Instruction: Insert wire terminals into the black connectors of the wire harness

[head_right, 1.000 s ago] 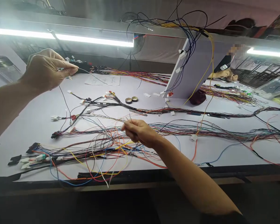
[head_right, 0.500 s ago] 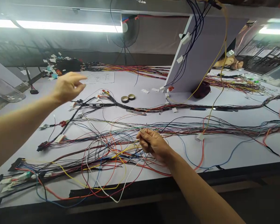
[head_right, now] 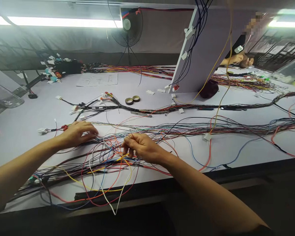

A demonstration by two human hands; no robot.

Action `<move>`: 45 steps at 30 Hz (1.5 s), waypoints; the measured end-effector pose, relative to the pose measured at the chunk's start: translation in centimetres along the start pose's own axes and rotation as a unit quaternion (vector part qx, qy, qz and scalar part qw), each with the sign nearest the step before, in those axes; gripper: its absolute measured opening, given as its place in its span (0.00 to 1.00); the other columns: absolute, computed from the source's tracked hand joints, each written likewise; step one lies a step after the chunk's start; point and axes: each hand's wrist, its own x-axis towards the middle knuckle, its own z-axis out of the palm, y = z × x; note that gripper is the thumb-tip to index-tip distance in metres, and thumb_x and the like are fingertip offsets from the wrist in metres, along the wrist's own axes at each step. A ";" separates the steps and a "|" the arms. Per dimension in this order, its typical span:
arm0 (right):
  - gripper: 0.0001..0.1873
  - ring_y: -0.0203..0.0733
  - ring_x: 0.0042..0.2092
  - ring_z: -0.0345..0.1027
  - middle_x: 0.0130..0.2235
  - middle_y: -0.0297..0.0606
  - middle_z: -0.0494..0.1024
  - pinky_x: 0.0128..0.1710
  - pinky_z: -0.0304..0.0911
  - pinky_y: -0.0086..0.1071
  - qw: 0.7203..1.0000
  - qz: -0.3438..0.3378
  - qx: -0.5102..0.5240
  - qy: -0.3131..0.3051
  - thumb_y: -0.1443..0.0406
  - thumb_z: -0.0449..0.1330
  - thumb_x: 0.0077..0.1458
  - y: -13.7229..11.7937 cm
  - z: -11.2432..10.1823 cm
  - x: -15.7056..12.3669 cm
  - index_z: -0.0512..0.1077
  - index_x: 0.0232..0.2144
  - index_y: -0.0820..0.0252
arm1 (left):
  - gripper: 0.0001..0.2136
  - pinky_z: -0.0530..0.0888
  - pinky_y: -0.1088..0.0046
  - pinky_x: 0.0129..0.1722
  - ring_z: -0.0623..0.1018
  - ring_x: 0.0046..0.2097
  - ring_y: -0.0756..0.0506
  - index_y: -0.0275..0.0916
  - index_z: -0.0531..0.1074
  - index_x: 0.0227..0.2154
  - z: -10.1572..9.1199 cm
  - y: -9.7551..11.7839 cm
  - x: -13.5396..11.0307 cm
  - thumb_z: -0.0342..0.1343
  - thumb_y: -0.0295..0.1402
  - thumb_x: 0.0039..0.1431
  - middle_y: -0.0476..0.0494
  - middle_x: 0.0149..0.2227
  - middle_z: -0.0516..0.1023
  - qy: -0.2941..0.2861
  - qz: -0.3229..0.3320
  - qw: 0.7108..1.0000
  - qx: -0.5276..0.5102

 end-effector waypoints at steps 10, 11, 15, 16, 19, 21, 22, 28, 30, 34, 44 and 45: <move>0.12 0.48 0.64 0.57 0.59 0.44 0.70 0.61 0.52 0.46 0.832 -0.175 -0.525 -0.023 0.64 0.52 0.66 1.8 3.4 8.3 0.75 0.37 0.63 | 0.04 0.63 0.60 0.45 0.74 0.39 0.43 0.42 0.74 0.28 -0.9 0.8 0.3 0.57 0.35 0.56 0.47 0.34 0.78 -0.048 -0.026 0.998 0.021; 0.13 0.47 0.61 0.61 0.57 0.43 0.73 0.60 0.53 0.46 0.824 -0.175 -0.538 -0.036 0.64 0.52 0.67 2.0 3.5 8.2 0.75 0.37 0.62 | 0.05 0.63 0.59 0.46 0.74 0.39 0.42 0.42 0.74 0.29 -0.9 0.9 0.2 0.56 0.35 0.56 0.46 0.34 0.79 -0.041 -0.029 0.998 0.024; 0.15 0.44 0.53 0.70 0.53 0.41 0.76 0.56 0.56 0.46 0.798 -0.224 -0.558 -0.037 0.64 0.49 0.68 2.9 3.3 5.6 0.74 0.37 0.62 | 0.09 0.65 0.56 0.48 0.75 0.45 0.39 0.39 0.75 0.37 -0.1 1.8 -1.5 0.52 0.37 0.61 0.40 0.41 0.79 0.044 -0.033 0.998 0.027; 0.15 0.45 0.54 0.69 0.55 0.42 0.75 0.56 0.56 0.46 0.794 -0.237 -0.559 -0.028 0.64 0.48 0.68 3.2 3.1 4.8 0.74 0.37 0.62 | 0.10 0.66 0.56 0.48 0.75 0.47 0.39 0.39 0.75 0.39 0.3 2.3 -2.4 0.51 0.37 0.62 0.39 0.43 0.79 0.085 -0.025 0.996 0.019; 0.13 0.47 0.58 0.66 0.57 0.45 0.73 0.56 0.58 0.47 0.796 -0.268 -0.543 -0.006 0.65 0.50 0.67 3.5 2.3 3.1 0.73 0.38 0.63 | 0.13 0.69 0.58 0.52 0.74 0.51 0.40 0.38 0.73 0.47 1.1 4.4 -6.0 0.50 0.36 0.64 0.37 0.48 0.77 0.197 -0.019 0.980 -0.014; 0.11 0.46 0.58 0.65 0.57 0.45 0.73 0.55 0.60 0.46 0.819 -0.280 -0.501 0.016 0.66 0.51 0.67 3.3 1.8 2.3 0.73 0.40 0.62 | 0.15 0.68 0.58 0.55 0.73 0.54 0.40 0.39 0.71 0.52 1.5 5.9 -8.7 0.51 0.35 0.65 0.37 0.52 0.74 0.225 -0.067 0.971 -0.030; 0.11 0.45 0.58 0.65 0.56 0.44 0.73 0.55 0.60 0.46 0.836 -0.282 -0.469 0.031 0.66 0.51 0.67 3.1 1.6 1.9 0.73 0.41 0.61 | 0.15 0.68 0.58 0.57 0.72 0.56 0.40 0.40 0.70 0.53 1.7 6.6 -10.0 0.51 0.34 0.65 0.38 0.54 0.73 0.233 -0.087 0.968 -0.042; 0.14 0.39 0.49 0.71 0.45 0.39 0.79 0.51 0.65 0.40 0.944 -0.234 -0.202 0.114 0.62 0.48 0.68 0.5 1.3 -0.6 0.74 0.41 0.56 | 0.23 0.64 0.55 0.61 0.70 0.59 0.39 0.49 0.59 0.63 4.0 7.7 -16.2 0.49 0.33 0.65 0.41 0.60 0.69 0.198 -0.113 0.973 -0.033; 0.15 0.39 0.44 0.73 0.39 0.37 0.79 0.49 0.66 0.40 0.954 -0.218 -0.122 0.163 0.60 0.49 0.68 -0.7 0.7 -1.6 0.75 0.39 0.56 | 0.26 0.60 0.51 0.62 0.69 0.60 0.37 0.48 0.55 0.65 5.1 7.1 -17.5 0.49 0.35 0.66 0.38 0.61 0.67 0.174 -0.098 0.980 0.007; 0.13 0.37 0.28 0.69 0.23 0.30 0.69 0.35 0.69 0.38 0.930 -0.235 0.081 0.270 0.55 0.58 0.61 -3.4 -2.4 -4.1 0.75 0.32 0.57 | 0.31 0.60 0.50 0.61 0.66 0.62 0.33 0.45 0.49 0.68 6.4 6.0 -18.9 0.49 0.43 0.64 0.34 0.63 0.64 0.146 -0.074 0.986 0.043; 0.32 0.24 0.14 0.39 0.13 0.26 0.46 0.19 0.33 0.36 0.762 -0.165 0.226 0.584 0.69 0.42 0.67 -9.0 -10.3 -10.6 0.66 0.12 0.58 | 0.28 0.67 0.55 0.52 0.71 0.52 0.34 0.46 0.61 0.63 6.1 6.2 -18.8 0.51 0.47 0.61 0.35 0.52 0.72 0.153 -0.126 0.980 0.030; 0.32 0.24 0.14 0.39 0.13 0.26 0.46 0.20 0.32 0.37 0.756 -0.168 0.214 0.596 0.69 0.41 0.67 -9.2 -11.0 -11.1 0.66 0.12 0.58 | 0.26 0.68 0.56 0.50 0.71 0.50 0.35 0.46 0.63 0.62 6.0 6.2 -18.8 0.51 0.45 0.62 0.35 0.49 0.72 0.157 -0.131 0.978 0.028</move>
